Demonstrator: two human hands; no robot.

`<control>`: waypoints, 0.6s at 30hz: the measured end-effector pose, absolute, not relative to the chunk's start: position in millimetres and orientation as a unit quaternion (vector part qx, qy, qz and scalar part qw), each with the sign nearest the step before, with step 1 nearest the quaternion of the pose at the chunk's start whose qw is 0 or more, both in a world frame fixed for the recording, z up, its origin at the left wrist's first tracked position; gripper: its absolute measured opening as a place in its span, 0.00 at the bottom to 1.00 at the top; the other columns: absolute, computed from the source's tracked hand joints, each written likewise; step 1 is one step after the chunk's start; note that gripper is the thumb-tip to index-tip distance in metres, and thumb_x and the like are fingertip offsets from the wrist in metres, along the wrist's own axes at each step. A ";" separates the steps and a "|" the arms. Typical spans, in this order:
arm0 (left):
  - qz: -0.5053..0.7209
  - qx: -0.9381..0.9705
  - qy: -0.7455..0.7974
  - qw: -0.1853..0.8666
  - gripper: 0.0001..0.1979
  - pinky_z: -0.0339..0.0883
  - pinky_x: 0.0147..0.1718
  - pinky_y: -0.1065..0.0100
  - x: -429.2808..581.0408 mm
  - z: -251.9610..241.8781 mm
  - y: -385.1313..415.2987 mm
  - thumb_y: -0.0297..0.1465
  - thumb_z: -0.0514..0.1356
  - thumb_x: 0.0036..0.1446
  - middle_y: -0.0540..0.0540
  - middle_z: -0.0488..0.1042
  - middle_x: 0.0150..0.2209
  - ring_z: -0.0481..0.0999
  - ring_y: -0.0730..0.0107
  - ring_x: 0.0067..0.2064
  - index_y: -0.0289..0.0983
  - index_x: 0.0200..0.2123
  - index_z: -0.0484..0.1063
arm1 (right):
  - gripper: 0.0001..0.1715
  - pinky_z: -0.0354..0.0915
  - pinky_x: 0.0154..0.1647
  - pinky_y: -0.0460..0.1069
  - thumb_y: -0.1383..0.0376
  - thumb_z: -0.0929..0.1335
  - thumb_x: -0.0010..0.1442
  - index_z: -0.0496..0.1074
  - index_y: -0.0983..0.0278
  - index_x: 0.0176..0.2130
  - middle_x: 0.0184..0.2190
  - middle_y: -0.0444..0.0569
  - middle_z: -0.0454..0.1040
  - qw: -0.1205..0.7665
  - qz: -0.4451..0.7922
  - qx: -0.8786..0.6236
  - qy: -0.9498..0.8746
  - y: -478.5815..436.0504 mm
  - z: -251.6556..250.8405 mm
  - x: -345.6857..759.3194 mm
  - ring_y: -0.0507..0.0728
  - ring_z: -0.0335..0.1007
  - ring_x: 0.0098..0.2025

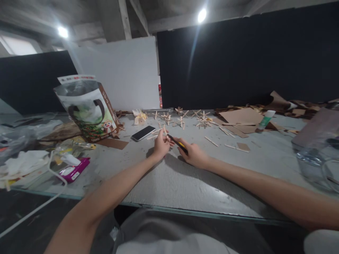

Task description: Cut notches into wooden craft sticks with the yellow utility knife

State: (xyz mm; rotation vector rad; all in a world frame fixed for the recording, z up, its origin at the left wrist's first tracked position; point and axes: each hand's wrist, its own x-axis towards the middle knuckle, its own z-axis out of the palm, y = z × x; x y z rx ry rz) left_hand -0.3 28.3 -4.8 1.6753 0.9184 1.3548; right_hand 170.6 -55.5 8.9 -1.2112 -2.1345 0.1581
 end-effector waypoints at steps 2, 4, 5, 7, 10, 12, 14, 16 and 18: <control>0.539 0.663 0.360 0.375 0.14 0.73 0.26 0.72 -0.6 -4.0 28.4 0.26 0.59 0.57 0.55 0.75 0.23 0.80 0.70 0.25 0.39 0.46 0.64 | 0.29 0.62 0.28 0.45 0.60 0.60 0.71 0.63 0.65 0.67 0.37 0.55 0.83 0.335 0.056 -0.467 -0.817 -55.9 8.0 170.3 0.55 0.75 0.24; 0.539 0.674 0.359 0.355 0.13 0.73 0.25 0.72 -1.1 -3.0 28.6 0.26 0.58 0.57 0.54 0.75 0.24 0.79 0.71 0.24 0.39 0.46 0.65 | 0.28 0.62 0.29 0.45 0.61 0.60 0.70 0.65 0.64 0.66 0.37 0.54 0.83 0.345 0.063 -0.457 -0.817 -55.4 12.2 172.7 0.54 0.75 0.24; 0.538 0.679 0.360 0.346 0.12 0.72 0.25 0.73 -1.3 -2.7 28.8 0.25 0.58 0.57 0.54 0.75 0.24 0.78 0.71 0.24 0.39 0.45 0.66 | 0.28 0.63 0.30 0.45 0.62 0.60 0.70 0.66 0.63 0.66 0.38 0.54 0.83 0.351 0.067 -0.450 -0.818 -55.2 15.3 174.2 0.54 0.75 0.25; 0.537 0.685 0.360 0.337 0.11 0.72 0.24 0.73 -1.3 -2.5 29.3 0.25 0.58 0.58 0.54 0.75 0.23 0.78 0.71 0.24 0.39 0.45 0.66 | 0.26 0.65 0.33 0.46 0.63 0.61 0.69 0.67 0.63 0.64 0.41 0.55 0.83 0.359 0.072 -0.437 -0.821 -54.9 20.5 176.5 0.55 0.77 0.28; 0.537 0.677 0.359 0.352 0.13 0.73 0.24 0.72 -0.3 -2.7 29.7 0.25 0.57 0.58 0.54 0.75 0.23 0.79 0.70 0.24 0.39 0.47 0.65 | 0.27 0.65 0.33 0.46 0.62 0.61 0.70 0.66 0.62 0.65 0.40 0.54 0.83 0.357 0.066 -0.442 -0.821 -55.9 20.2 176.1 0.55 0.77 0.28; 0.539 0.672 0.354 0.363 0.14 0.74 0.25 0.71 0.0 -1.9 29.4 0.25 0.57 0.58 0.54 0.75 0.23 0.79 0.69 0.24 0.39 0.48 0.65 | 0.28 0.63 0.29 0.45 0.60 0.60 0.71 0.65 0.63 0.66 0.36 0.53 0.83 0.348 0.055 -0.459 -0.816 -57.3 15.7 174.3 0.55 0.75 0.24; 0.541 0.675 0.350 0.359 0.14 0.75 0.26 0.71 -0.5 0.0 28.4 0.26 0.58 0.58 0.55 0.75 0.24 0.79 0.69 0.24 0.39 0.47 0.66 | 0.29 0.61 0.27 0.45 0.60 0.60 0.71 0.64 0.63 0.67 0.32 0.52 0.82 0.339 0.042 -0.473 -0.813 -58.5 11.1 172.9 0.54 0.72 0.21; 0.540 0.682 0.349 0.349 0.12 0.74 0.26 0.71 -1.6 2.4 27.2 0.25 0.58 0.57 0.54 0.75 0.24 0.79 0.69 0.25 0.40 0.45 0.67 | 0.29 0.61 0.27 0.45 0.59 0.59 0.71 0.64 0.63 0.67 0.32 0.52 0.82 0.337 0.036 -0.474 -0.813 -59.0 8.5 172.6 0.54 0.72 0.21; 0.536 0.688 0.351 0.339 0.11 0.74 0.26 0.72 -2.3 4.2 26.0 0.25 0.57 0.57 0.54 0.75 0.23 0.79 0.70 0.25 0.40 0.44 0.67 | 0.29 0.62 0.27 0.45 0.59 0.59 0.71 0.64 0.63 0.67 0.32 0.51 0.82 0.343 0.037 -0.467 -0.814 -58.6 7.7 173.2 0.54 0.72 0.21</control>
